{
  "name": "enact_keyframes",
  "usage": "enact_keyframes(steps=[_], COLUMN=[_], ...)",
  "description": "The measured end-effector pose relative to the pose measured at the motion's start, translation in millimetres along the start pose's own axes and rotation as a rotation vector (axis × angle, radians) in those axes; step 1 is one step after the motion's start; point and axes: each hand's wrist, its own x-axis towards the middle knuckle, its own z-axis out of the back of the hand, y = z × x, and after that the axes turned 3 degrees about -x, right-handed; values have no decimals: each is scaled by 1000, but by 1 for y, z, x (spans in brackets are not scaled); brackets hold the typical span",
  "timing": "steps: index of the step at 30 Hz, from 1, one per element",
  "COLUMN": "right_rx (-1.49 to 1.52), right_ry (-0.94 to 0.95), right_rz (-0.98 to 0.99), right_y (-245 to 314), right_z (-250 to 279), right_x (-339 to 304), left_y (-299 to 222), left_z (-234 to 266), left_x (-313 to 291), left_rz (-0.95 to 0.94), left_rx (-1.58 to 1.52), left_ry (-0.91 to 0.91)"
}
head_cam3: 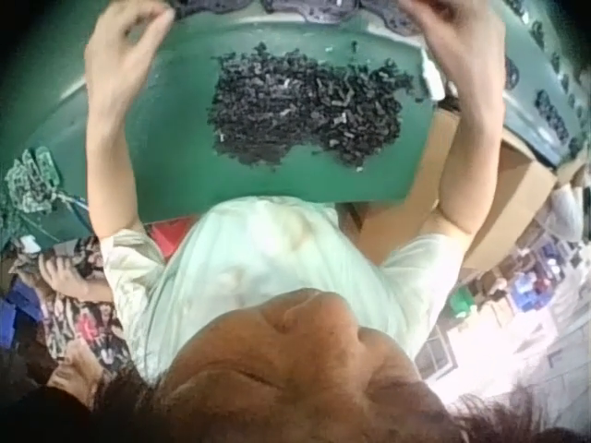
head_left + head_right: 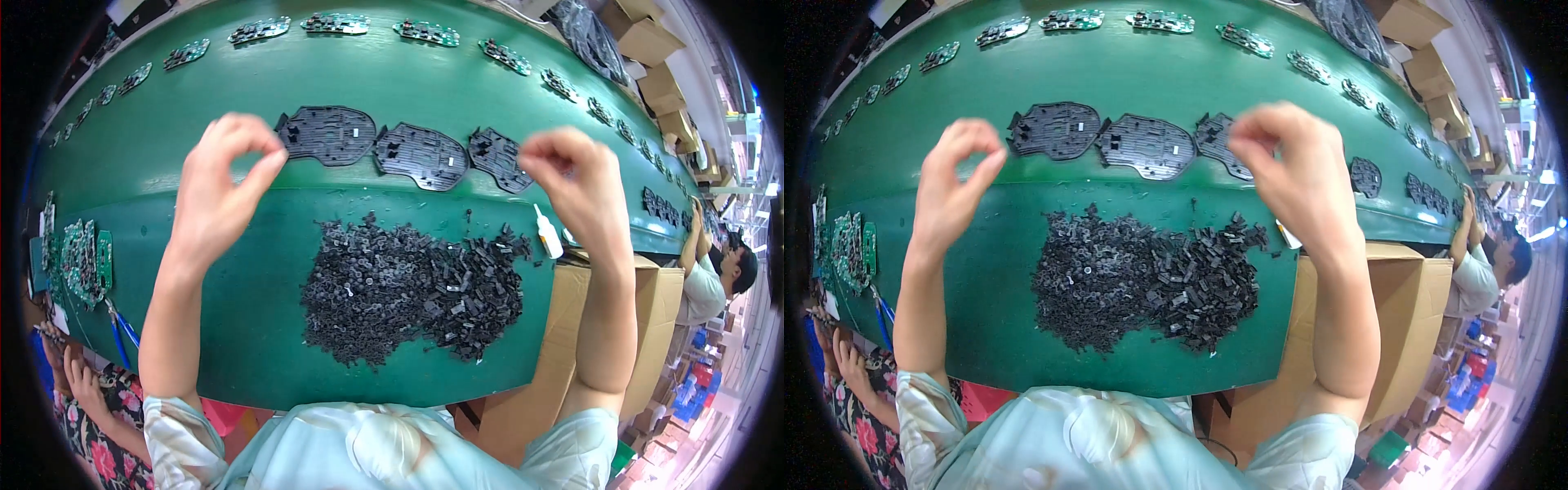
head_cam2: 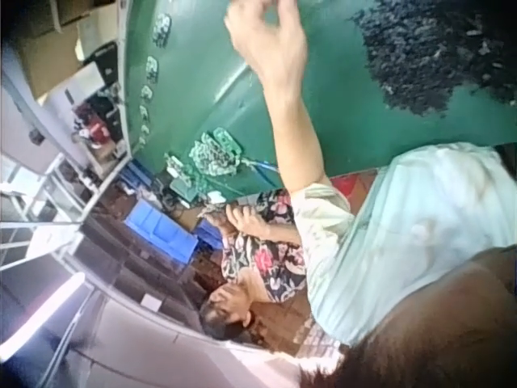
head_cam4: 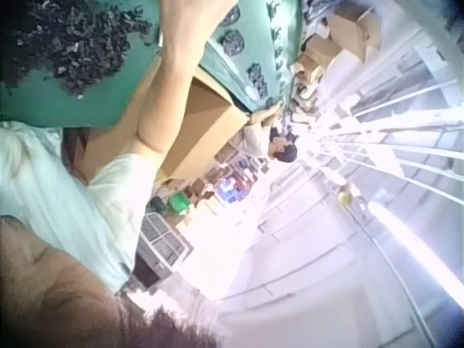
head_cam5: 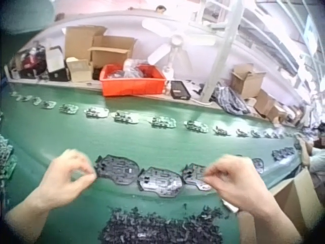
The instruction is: The person assembles the bottom plastic base of computer mice by attaching small mouse components and plastic parts to a PCB, then applying glue from a bottle to secure them.
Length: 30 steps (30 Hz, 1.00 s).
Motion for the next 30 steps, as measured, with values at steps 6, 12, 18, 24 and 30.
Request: enact_keyframes(steps=[6, 12, 18, 24, 30], right_rx=[-177, -161, -132, -29, 110], right_ry=[81, 233, 251, 180, 144], right_rz=[-182, -363, -284, -163, 66], right_y=[-29, -35, -30, -9, 42], right_z=[-9, -32, -38, -26, -72], right_x=[-56, -47, -46, -43, 25], left_y=[-14, -21, -18, -9, 4], left_z=[6, -1, 0, 8, 7], left_x=[-62, -76, -80, -76, -47], left_rz=[132, 101, 84, 63, 4], left_rx=[-85, -89, -107, -115, -77], left_ry=[24, 20, 23, 49, -2])
